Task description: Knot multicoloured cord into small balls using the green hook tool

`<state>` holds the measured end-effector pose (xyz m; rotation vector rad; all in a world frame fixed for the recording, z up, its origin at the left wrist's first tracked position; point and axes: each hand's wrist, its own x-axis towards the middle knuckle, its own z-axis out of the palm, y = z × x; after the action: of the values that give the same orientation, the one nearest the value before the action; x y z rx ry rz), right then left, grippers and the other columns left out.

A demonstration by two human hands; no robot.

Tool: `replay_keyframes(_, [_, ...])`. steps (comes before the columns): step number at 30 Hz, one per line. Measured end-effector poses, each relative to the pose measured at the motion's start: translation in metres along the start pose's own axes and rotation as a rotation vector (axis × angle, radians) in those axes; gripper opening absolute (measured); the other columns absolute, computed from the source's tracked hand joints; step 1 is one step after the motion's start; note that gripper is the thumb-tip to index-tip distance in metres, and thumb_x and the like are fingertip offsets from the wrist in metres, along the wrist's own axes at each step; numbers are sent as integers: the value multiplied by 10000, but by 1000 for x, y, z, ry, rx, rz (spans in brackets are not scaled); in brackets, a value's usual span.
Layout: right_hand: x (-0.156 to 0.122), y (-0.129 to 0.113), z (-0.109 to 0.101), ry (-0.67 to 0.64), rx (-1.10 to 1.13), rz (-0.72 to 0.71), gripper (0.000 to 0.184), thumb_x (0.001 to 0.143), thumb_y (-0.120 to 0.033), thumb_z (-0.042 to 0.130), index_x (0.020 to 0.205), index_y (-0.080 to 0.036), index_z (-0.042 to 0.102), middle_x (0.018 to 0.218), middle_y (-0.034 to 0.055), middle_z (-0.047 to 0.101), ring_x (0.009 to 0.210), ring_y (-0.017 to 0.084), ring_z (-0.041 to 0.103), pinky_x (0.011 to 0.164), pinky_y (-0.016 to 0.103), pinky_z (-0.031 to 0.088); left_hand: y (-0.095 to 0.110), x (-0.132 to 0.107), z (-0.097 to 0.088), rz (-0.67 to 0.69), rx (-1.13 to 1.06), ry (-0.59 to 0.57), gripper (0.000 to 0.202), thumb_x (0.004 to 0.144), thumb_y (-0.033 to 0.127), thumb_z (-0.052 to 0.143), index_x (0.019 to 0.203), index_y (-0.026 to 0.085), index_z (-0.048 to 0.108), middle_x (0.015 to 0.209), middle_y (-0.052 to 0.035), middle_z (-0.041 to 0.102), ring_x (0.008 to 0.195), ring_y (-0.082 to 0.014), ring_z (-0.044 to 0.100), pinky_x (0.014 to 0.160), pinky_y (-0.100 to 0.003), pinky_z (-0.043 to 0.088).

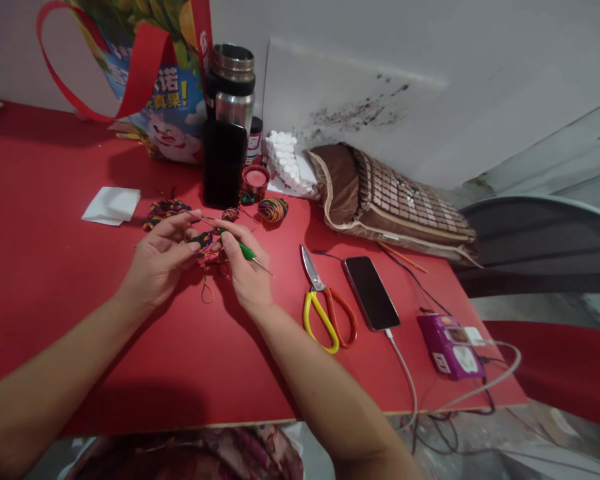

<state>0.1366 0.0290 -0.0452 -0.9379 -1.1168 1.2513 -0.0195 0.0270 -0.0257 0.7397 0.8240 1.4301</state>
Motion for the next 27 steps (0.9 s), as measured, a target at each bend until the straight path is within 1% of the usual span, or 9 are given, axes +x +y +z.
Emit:
replay_keyframes(4, [-1,-2,0,16,-35,-35,356,992,-598,746,1235,-350,821,982,26,770,860,192,710,746,343,616,-4,-1,2,-55,-39,35,485,700,101,919,1157,230,819,886,21,658,803,-121,661,767,-242,607])
replay_keyframes(6, [1,-1,-2,-23,4,-41,330,1004,-586,735,1220,-353,828,1000,25,774,849,188,708,741,342,605,-4,-1,2,-65,-51,47,493,686,87,922,1149,230,830,876,22,664,799,-114,659,762,-228,603])
replay_keyframes(9, [3,-3,-5,-87,14,-72,244,1034,-518,724,1185,-370,847,962,5,769,807,163,699,746,329,574,0,2,-1,-37,-27,36,514,682,69,918,1166,230,848,839,27,666,776,-95,634,725,-187,571])
replay_keyframes(12, [5,-7,-8,-66,-133,-136,199,1041,-455,728,1148,-354,863,1021,5,782,818,150,703,849,352,588,2,3,-3,22,60,3,564,670,39,907,1199,225,847,840,28,677,781,-91,625,703,-173,541])
replay_keyframes(14, [5,-10,-8,-23,-249,-192,206,1054,-433,703,1147,-334,858,1071,20,798,884,168,721,917,377,600,0,2,-2,36,113,-12,593,669,43,900,1232,216,831,866,22,691,815,-107,644,737,-200,561])
replay_keyframes(17, [1,-12,-6,1,-394,-325,223,1075,-403,663,1185,-327,841,1156,45,821,1093,215,735,1047,424,589,-4,-2,1,13,133,-19,598,698,87,896,1279,196,798,871,15,695,827,-128,667,758,-243,592])
replay_keyframes(21, [-4,-12,-2,-2,-409,-433,248,1090,-399,651,1259,-363,829,1223,51,821,1193,231,719,1118,454,566,-5,-9,4,-79,50,-40,488,737,122,902,1212,201,819,857,12,687,717,-125,667,590,-227,555])
replay_keyframes(24, [-2,-12,-2,-3,-345,-418,239,1077,-441,679,1248,-404,842,1244,32,822,1205,223,720,1137,448,565,0,-9,3,-125,4,-93,471,741,126,911,1199,211,838,856,7,692,659,-124,662,511,-223,521])
replay_keyframes(27, [3,-13,-6,-55,-245,-339,246,1065,-516,682,1198,-416,864,1262,19,831,1270,233,719,1190,467,550,4,-5,0,-161,-1,-143,458,713,121,915,1159,212,866,852,-3,709,668,-126,667,541,-223,540])
